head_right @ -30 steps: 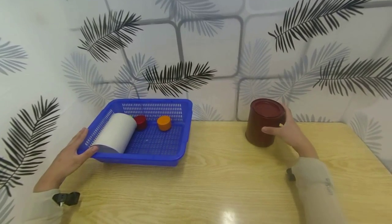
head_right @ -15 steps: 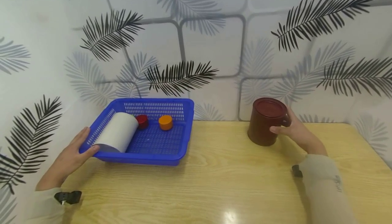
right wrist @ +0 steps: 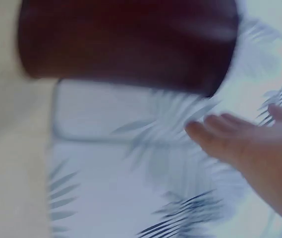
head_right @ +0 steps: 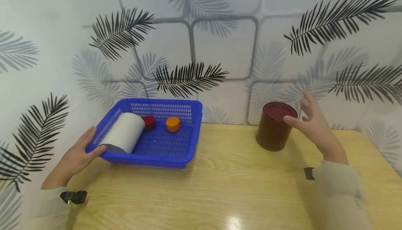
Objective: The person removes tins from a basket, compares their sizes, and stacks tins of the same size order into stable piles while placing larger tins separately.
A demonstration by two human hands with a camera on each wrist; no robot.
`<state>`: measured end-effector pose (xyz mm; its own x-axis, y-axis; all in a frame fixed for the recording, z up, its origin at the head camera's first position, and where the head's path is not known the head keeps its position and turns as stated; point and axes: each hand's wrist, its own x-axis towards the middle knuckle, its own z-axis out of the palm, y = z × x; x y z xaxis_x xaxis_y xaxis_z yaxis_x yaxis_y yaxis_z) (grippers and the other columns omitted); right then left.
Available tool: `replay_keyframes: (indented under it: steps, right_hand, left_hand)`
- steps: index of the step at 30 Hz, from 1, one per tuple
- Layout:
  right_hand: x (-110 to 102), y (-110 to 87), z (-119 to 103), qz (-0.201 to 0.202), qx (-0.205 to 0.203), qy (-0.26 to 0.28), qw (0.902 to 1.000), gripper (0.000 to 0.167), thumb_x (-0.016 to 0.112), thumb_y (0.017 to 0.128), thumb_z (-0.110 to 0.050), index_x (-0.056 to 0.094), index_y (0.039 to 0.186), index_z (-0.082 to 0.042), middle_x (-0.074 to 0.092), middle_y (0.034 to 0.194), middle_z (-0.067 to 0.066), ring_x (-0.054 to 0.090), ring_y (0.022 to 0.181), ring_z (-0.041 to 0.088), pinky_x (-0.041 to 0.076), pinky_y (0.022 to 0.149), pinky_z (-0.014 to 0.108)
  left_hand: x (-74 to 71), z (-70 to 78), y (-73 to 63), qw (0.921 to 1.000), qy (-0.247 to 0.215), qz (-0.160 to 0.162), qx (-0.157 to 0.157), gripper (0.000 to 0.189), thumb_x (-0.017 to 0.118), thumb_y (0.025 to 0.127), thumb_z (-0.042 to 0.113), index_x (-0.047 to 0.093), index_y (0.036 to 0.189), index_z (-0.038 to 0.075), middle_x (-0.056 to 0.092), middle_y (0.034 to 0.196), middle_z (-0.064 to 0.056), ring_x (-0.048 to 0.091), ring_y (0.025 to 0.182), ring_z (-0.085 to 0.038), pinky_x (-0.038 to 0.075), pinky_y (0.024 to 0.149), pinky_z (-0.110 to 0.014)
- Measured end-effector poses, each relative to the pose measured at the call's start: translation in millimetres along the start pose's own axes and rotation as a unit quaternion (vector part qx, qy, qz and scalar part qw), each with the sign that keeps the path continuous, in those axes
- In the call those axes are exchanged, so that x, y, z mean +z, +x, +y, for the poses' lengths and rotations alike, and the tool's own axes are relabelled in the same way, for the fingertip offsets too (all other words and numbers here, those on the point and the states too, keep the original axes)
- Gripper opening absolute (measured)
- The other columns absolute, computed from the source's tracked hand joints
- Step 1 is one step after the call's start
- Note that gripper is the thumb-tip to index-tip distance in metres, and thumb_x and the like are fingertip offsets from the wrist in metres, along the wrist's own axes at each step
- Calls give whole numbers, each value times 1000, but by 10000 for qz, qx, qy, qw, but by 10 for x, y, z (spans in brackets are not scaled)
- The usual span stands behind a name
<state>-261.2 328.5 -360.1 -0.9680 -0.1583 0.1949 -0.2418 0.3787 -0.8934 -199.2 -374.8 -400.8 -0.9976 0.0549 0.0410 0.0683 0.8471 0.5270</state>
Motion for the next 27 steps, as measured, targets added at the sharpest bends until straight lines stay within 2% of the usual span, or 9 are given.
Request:
replay_keyframes:
  steps: [3, 6, 9, 11, 14, 18, 22, 25, 27]
  right_hand:
    - [150, -40, -225, 463, -330, -215, 9982, 88, 63, 101, -15, 4, 162, -38, 10, 168, 12, 12, 153, 21, 18, 117, 20]
    - [361, -53, -454, 1169, -819, -303, 9893, 79, 67, 98, -12, 24, 161, -29, 37, 158, 12, 31, 147, 15, 21, 117, 23]
    - [578, -13, -688, 1827, -1598, 155, 9700, 61, 68, 94, -2, 48, 151, -13, 59, 138, 8, 50, 133, 13, 29, 115, 27]
    - [704, 34, -831, 2019, -2170, 613, 9531, 49, 66, 91, 6, 59, 139, -2, 67, 124, 6, 58, 123, 15, 36, 110, 26]
    - [853, 97, -1028, 1912, -2486, 836, 9459, 37, 63, 92, 6, 64, 130, 3, 70, 115, 6, 62, 117, 16, 45, 101, 23]
    - [1034, 139, -1194, 1559, -2300, 138, 9605, 36, 63, 97, -2, 64, 132, -5, 70, 115, -2, 63, 114, 9, 50, 83, 17]
    - [1226, 190, -1287, 1100, -2217, -298, 9684, 41, 63, 98, -6, 59, 139, -8, 68, 118, 1, 62, 112, 8, 48, 88, 20]
    - [1377, 232, -1358, 802, -2162, -302, 9726, 52, 63, 99, -7, 49, 148, -11, 66, 121, 9, 61, 111, 15, 45, 99, 28]
    - [1476, 258, -1403, 648, -2107, -257, 9751, 60, 64, 98, -8, 42, 153, -13, 65, 123, 12, 61, 112, 21, 46, 99, 30]
  left_hand:
    - [13, 7, -7, 10000, 4, -19, -13, 97, 54, 99, 59, -3, 163, 13, -6, 168, -13, 4, 148, -51, 13, 107, -77]
    - [17, 21, -13, 10000, 8, -46, 4, 97, 54, 99, 58, -2, 163, 11, -4, 168, -14, 6, 148, -52, 14, 107, -77]
    - [2, 39, -10, 10000, 47, -53, 15, 97, 54, 99, 59, -2, 163, 10, -4, 168, -15, 6, 148, -52, 14, 107, -76]
    - [-20, 49, 1, 10000, 77, -33, 20, 98, 54, 99, 59, -2, 162, 10, -3, 168, -16, 6, 148, -52, 14, 108, -76]
    - [-52, 62, 30, 9999, 107, 16, 34, 98, 54, 98, 59, -2, 162, 9, -3, 168, -16, 5, 149, -50, 14, 109, -75]
    - [-70, 66, 49, 10000, 80, 11, 11, 100, 55, 98, 60, -2, 163, 10, -4, 168, -15, 5, 149, -50, 14, 109, -75]
    - [-59, 54, 37, 10000, -1, -6, -26, 100, 56, 97, 61, -2, 163, 11, -4, 168, -14, 5, 148, -51, 14, 109, -75]
    - [-45, 43, 22, 10000, -36, 16, -9, 100, 56, 97, 60, -1, 163, 11, -3, 168, -15, 6, 148, -51, 14, 109, -75]
    - [-32, 33, 10, 10000, -37, 31, 2, 100, 56, 97, 60, -1, 163, 11, -3, 168, -15, 6, 148, -51, 14, 109, -75]
